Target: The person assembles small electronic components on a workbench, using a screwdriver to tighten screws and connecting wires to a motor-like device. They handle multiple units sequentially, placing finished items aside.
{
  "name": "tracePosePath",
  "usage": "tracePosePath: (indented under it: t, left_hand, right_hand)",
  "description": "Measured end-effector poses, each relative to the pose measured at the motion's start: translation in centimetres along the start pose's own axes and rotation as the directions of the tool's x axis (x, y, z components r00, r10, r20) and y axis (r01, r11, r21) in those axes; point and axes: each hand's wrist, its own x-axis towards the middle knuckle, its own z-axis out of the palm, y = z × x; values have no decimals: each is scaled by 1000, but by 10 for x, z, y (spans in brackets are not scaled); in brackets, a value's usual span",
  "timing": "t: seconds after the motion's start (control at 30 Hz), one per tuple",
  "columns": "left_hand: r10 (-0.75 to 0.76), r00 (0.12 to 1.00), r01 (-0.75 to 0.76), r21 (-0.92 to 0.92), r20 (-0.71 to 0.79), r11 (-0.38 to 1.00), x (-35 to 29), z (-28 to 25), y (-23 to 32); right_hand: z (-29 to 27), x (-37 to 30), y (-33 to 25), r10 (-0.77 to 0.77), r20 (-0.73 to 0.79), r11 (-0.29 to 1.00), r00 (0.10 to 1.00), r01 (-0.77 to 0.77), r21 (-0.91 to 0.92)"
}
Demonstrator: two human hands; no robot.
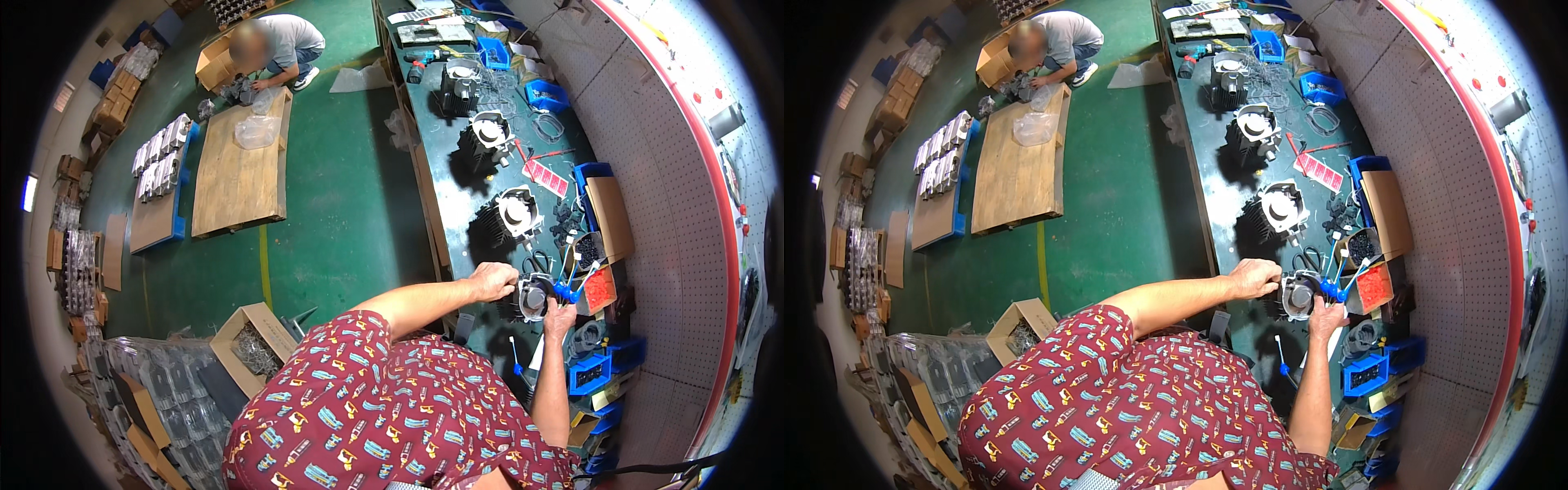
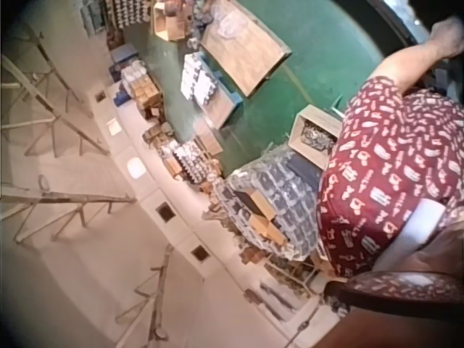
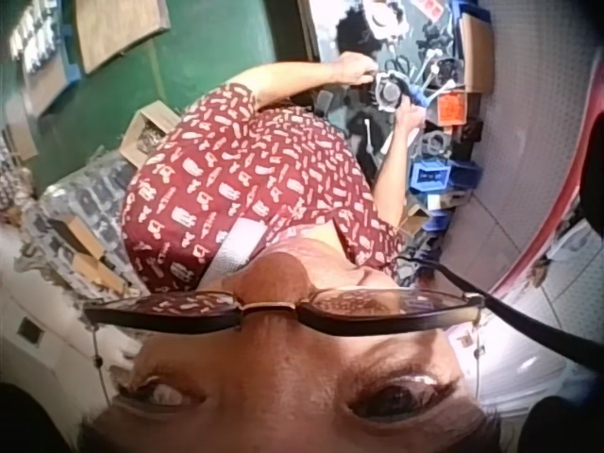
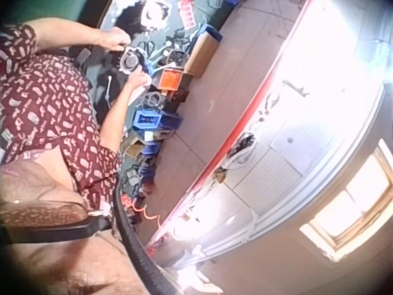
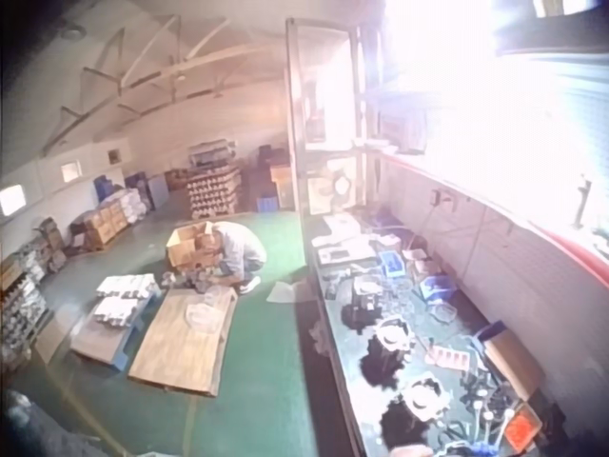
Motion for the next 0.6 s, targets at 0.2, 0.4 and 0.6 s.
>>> tracePosePath:
  t: [0.2, 0.4, 0.6]
  left_hand:
    - [-326, 852, 500, -454, 409, 737, 9, 5, -14]
    - [-106, 991, 108, -23, 81, 994, -1, 3, 12]
    - [-142, 974, 116, 146, 178, 982, -5, -11, 15]
  right_hand:
    - [2, 4, 2, -21, 25, 992, 999, 18, 126]
    - [-7, 7, 10, 9, 59, 988, 998, -18, 154]
    - [-34, 13, -14, 150, 144, 849, 978, -202, 488]
